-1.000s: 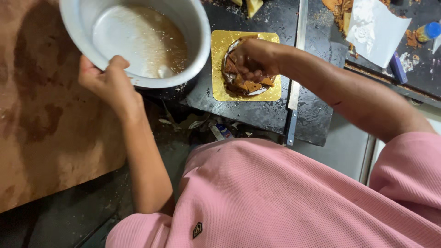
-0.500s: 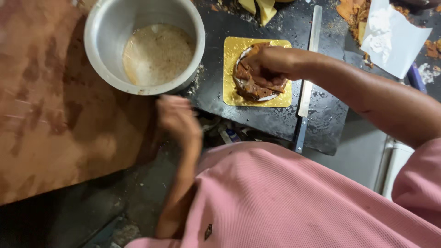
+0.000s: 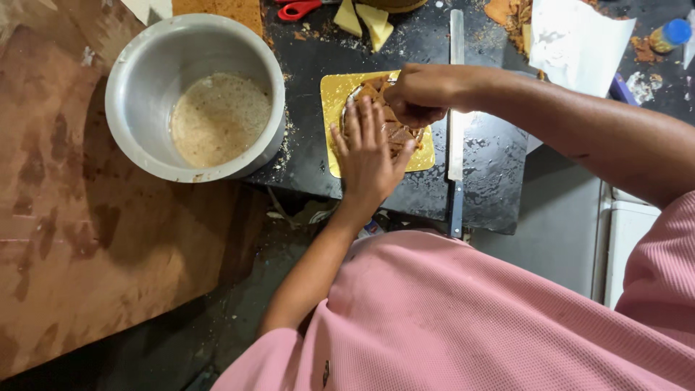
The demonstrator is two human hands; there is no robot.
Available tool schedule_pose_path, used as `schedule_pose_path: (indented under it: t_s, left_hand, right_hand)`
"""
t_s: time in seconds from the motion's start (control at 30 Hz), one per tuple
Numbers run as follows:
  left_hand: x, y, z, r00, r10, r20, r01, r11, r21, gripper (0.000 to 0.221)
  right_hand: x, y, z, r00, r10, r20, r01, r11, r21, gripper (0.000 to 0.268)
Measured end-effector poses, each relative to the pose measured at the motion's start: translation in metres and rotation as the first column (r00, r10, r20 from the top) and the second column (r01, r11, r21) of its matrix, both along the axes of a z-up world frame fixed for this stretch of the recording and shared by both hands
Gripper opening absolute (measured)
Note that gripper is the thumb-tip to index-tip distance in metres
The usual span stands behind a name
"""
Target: The person prepares a cake by dipping cake pieces into syrup in a pot, placing them onto a board, spreading cream with a spatula, and drizzling sauce from a bottle.
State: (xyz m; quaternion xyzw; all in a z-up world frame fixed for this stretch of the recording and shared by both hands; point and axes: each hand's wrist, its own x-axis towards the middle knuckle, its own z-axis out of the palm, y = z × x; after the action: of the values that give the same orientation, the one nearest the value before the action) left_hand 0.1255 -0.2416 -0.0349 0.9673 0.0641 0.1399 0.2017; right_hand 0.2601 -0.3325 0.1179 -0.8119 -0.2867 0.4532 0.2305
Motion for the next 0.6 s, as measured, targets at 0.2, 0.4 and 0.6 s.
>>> schedule_pose_path:
  t_s: [0.2,0.4,0.6]
  left_hand:
    - [0.027,-0.007,-0.008,0.995,0.002,0.104,-0.008,0.998,0.06,0.076]
    - [0.03,0.035,-0.011,0.999,0.011,0.047,0.012,0.891,-0.454,0.061]
    - [0.058,0.052,-0.049,0.932,-0.093,0.351,0.291,0.77,-0.568,0.05]
  right_hand:
    - [-0.006,0.006,0.037,0.994,-0.012,0.109,0.009,1.0,0.027,0.055]
    - [-0.013,0.017,0.08,0.942,-0.334,0.001,0.299,0.844,0.444,0.04]
    - [0.003,0.031,-0.024,0.907,-0.416,-0.056,0.412,0.856,0.312,0.032]
